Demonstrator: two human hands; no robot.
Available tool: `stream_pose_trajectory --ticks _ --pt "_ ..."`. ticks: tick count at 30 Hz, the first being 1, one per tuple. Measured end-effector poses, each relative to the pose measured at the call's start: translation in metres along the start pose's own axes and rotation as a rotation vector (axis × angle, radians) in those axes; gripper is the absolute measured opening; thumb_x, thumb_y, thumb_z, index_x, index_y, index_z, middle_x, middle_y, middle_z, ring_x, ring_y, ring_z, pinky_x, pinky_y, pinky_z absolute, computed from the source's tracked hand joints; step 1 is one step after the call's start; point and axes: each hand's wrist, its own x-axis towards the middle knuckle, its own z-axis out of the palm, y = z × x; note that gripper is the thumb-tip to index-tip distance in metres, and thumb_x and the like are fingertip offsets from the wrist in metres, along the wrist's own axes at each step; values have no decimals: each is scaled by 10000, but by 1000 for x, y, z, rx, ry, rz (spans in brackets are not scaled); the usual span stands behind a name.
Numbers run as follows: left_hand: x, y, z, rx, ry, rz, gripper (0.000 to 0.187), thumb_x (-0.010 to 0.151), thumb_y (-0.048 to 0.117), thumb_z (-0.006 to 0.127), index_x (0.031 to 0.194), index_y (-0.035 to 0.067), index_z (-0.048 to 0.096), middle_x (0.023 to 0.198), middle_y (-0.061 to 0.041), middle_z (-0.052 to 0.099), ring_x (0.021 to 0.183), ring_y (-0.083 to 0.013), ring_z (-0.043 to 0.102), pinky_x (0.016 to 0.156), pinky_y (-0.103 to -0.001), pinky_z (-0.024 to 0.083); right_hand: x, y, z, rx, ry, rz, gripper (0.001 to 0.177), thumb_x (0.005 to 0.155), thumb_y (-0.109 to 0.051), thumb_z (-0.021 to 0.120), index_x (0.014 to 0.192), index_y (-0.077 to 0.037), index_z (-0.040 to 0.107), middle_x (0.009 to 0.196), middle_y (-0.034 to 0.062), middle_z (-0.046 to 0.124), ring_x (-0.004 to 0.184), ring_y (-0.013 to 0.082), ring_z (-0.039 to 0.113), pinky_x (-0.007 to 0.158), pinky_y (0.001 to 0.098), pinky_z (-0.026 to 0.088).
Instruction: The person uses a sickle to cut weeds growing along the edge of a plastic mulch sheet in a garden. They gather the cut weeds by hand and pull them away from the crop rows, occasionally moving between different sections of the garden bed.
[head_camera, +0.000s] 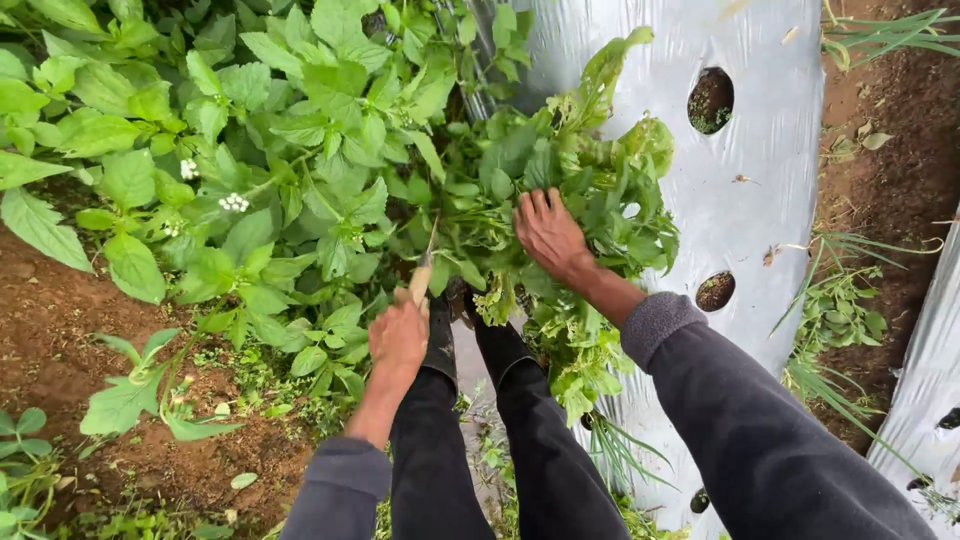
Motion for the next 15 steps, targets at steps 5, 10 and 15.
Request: stream_pose_trajectory --ticks 5,10,15 --pt "-108 -63 16 49 -171 -211 539 1027 613 330 1117 129 550 785 -142 731 791 -360 784 650 -496 629 -36 0 74 73 210 -92 170 946 -160 603 1077 -67 657 1134 189 566 1048 333 512 923 490 365" --pt "-101 -25 -27 -174 19 -192 402 1041 480 462 1038 83 523 708 -250 680 725 -445 749 622 -507 585 -66 54 71 -2 279 -273 213 958 -228 502 1059 -90 629 1069 127 520 1000 302 497 958 473 371" --pt "-5 46 -73 -322 90 15 371 1063 454 470 1043 87 524 705 -272 661 667 -409 732 549 -464 548 -91 83 19 -184 27 -384 232 1014 -253 541 1213 -233 657 1237 48 641 1157 227 588 1024 438 388"
